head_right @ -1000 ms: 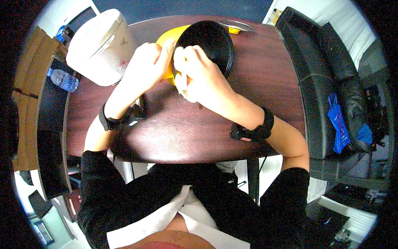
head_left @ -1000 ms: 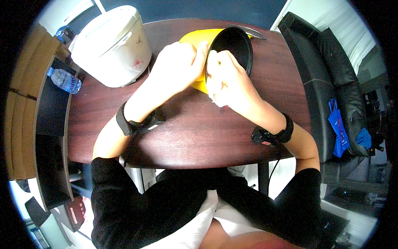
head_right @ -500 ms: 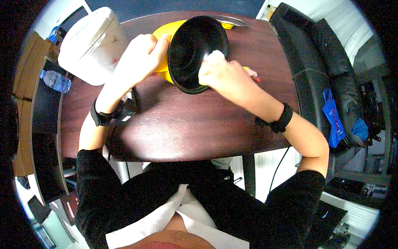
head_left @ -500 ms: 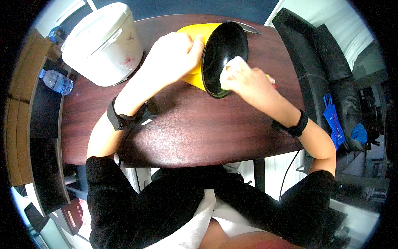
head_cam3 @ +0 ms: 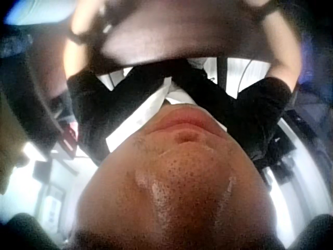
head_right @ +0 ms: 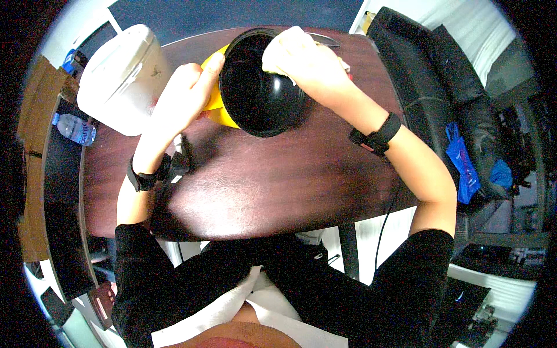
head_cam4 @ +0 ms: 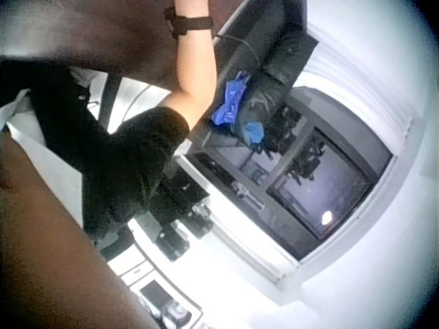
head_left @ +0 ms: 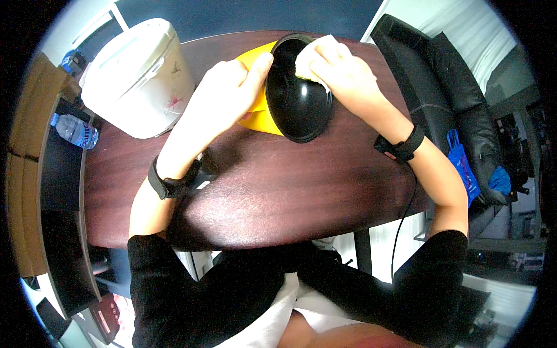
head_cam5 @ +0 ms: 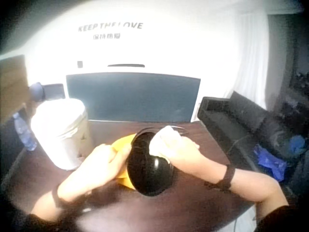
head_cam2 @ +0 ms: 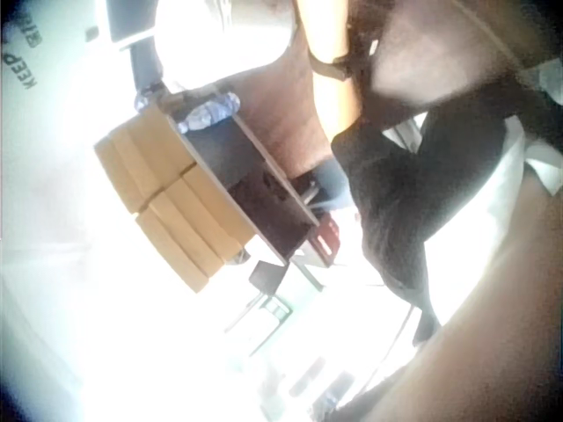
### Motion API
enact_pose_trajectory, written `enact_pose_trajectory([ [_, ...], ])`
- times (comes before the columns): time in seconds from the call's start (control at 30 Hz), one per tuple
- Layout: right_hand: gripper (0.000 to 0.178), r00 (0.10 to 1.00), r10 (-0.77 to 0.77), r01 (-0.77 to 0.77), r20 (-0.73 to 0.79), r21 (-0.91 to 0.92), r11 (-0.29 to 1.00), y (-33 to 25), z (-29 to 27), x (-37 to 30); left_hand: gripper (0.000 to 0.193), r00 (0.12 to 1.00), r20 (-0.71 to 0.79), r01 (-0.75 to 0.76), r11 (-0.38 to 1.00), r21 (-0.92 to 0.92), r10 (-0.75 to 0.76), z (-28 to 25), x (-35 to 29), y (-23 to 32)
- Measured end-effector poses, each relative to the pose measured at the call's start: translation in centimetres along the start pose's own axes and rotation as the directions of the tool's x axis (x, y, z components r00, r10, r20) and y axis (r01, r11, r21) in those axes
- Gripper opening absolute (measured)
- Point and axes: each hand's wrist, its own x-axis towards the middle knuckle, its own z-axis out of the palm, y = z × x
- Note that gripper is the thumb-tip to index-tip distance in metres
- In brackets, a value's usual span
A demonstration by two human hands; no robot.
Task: The person uses a screwdriver to remove and reinsert screws on a white rice cooker, then wipes the cooker and a yellow pot with a cloth. The person also wipes the table surface.
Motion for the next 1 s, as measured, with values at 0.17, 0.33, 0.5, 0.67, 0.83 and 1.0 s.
enact_pose_trajectory([
  [0.17, 0.026, 0.976, 0.200, -0.204, 0.080, 0.035, 0.978, -2.0, 0.8, -2.3, 0.029, 0.995, 0.064, 0.078, 0.997, 0.005, -0.079, -0.1, -0.2, 0.3],
  [0.33, 0.026, 0.786, 0.360, -0.551, 0.502, 0.307, 0.776, -5.9, -1.9, -3.7, 0.025, 0.999, -0.046, 0.022, 0.990, 0.140, -0.016, 0.6, -0.1, 1.1],
  [0.5, 0.021, 0.633, 0.390, -0.753, 0.669, 0.650, 0.105, -9.3, -3.8, -1.2, 0.051, 0.906, 0.016, 0.422, 0.906, -0.002, -0.422, 0.1, 1.6, 3.5],
  [0.67, 0.013, 0.507, 0.603, -0.299, 0.615, 0.782, -0.547, -9.0, -2.6, 2.4, 0.043, 0.952, 0.066, 0.297, 0.955, 0.022, -0.298, -0.2, 1.0, 3.7],
  [0.83, 0.021, 0.577, 0.642, -0.102, 0.505, 0.825, -0.557, -6.0, -1.0, 2.3, 0.039, 0.929, 0.116, 0.352, 0.936, 0.020, -0.352, -0.3, 1.4, 4.7],
  [1.0, 0.017, 0.531, 0.711, -0.101, 0.461, 0.867, -0.487, -5.9, -0.4, 1.5, 0.036, 0.935, 0.165, 0.320, 0.947, -0.003, -0.315, -0.4, 1.2, 4.4],
])
